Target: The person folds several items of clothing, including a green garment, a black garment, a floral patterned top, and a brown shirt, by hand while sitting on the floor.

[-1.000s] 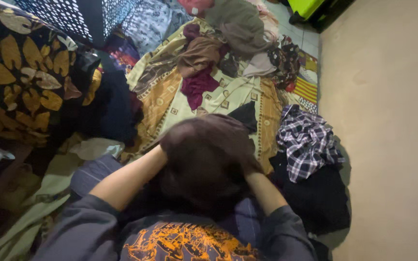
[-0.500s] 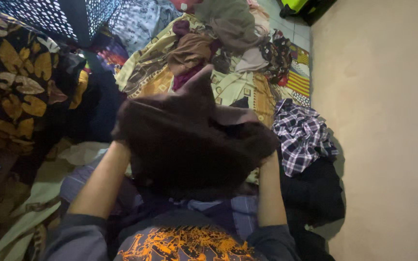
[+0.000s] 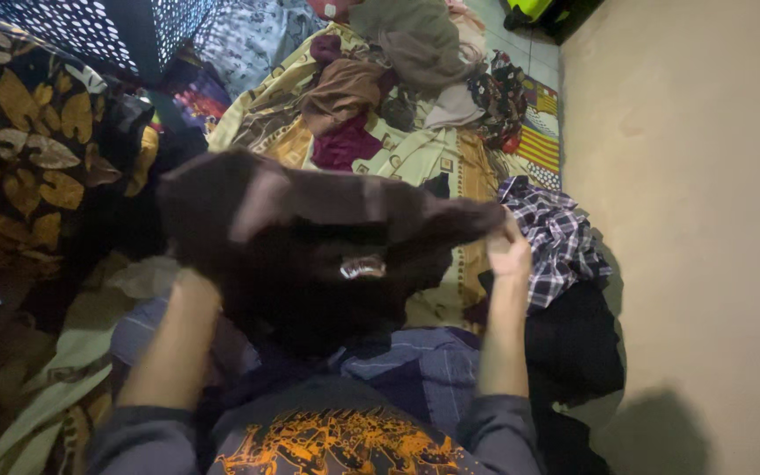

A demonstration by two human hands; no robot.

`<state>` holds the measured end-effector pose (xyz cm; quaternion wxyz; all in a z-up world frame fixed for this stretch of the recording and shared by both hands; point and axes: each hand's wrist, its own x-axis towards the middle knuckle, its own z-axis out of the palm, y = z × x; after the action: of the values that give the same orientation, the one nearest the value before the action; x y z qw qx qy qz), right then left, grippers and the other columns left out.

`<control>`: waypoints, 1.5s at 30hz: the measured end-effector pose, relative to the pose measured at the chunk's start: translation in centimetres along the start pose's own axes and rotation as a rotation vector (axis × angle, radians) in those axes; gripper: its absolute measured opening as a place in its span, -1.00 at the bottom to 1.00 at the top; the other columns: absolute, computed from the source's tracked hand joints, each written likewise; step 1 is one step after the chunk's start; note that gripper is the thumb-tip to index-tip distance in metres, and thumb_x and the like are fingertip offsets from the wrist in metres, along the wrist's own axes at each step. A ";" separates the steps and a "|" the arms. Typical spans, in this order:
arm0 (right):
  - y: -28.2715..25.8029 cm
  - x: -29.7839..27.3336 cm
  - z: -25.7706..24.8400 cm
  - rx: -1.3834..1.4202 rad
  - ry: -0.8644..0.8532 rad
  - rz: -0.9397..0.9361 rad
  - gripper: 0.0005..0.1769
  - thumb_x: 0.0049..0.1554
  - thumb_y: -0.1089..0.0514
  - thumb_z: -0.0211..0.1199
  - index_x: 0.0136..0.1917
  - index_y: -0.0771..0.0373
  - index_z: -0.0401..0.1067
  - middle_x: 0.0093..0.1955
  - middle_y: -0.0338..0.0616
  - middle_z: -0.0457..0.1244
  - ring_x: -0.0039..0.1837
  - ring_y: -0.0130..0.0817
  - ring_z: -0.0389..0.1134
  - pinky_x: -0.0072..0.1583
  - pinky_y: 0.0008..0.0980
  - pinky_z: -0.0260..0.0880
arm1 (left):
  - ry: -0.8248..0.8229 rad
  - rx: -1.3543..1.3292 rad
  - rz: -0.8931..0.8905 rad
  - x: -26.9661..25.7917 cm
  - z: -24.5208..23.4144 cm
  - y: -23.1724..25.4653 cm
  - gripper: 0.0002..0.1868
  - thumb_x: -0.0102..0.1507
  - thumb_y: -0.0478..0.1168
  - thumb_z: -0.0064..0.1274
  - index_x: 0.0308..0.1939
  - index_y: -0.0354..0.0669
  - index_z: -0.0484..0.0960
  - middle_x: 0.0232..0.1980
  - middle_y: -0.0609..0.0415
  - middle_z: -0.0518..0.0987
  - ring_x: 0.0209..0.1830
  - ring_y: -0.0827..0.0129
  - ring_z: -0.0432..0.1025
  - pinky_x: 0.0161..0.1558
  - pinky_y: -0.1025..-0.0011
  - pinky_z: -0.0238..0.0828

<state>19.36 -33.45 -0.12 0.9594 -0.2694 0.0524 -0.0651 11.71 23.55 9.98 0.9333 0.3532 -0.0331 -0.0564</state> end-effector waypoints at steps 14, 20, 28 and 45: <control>11.5 -9.5 13.7 -1.102 -0.716 0.238 -0.37 0.26 0.22 0.20 0.55 0.37 0.16 0.45 0.02 0.22 0.38 -0.20 0.26 0.38 -0.23 0.27 | -0.165 0.068 -0.170 2.3 5.5 -4.8 -0.56 0.45 -0.13 -0.20 0.33 -0.31 0.39 0.28 -0.18 0.48 0.18 0.12 0.56 0.26 0.14 0.51; 17.0 -11.6 11.9 -1.210 -0.586 0.081 -0.44 0.25 0.18 0.22 0.46 0.37 0.21 0.39 0.00 0.24 0.35 -0.22 0.26 0.39 -0.25 0.25 | -0.317 0.097 -0.207 1.6 7.5 -4.9 -0.55 0.45 -0.14 -0.20 0.35 -0.32 0.38 0.30 -0.18 0.47 0.19 0.13 0.56 0.27 0.14 0.50; 18.4 -11.0 16.7 -0.681 -0.396 0.214 -0.60 0.32 0.07 0.13 0.34 0.32 0.28 0.28 0.00 0.28 0.30 -0.19 0.31 0.37 -0.20 0.30 | -0.519 0.156 -0.280 1.3 8.3 -4.4 -0.54 0.45 -0.15 -0.20 0.38 -0.33 0.36 0.32 -0.18 0.45 0.21 0.13 0.55 0.29 0.14 0.50; -2.5 -6.0 6.1 -0.987 -0.383 -0.622 -0.62 0.43 0.04 0.13 0.41 0.26 0.33 0.18 -0.12 0.31 0.20 -0.31 0.33 0.37 -0.21 0.38 | -0.137 0.037 -0.385 -1.5 -2.8 -4.8 -0.50 0.46 -0.17 -0.21 0.44 -0.35 0.31 0.37 -0.18 0.43 0.24 0.15 0.54 0.33 0.15 0.49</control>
<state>14.01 -31.57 6.76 0.6500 -0.6913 -0.1782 -0.2605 10.15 22.00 4.69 0.8942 0.3655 -0.0294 -0.2570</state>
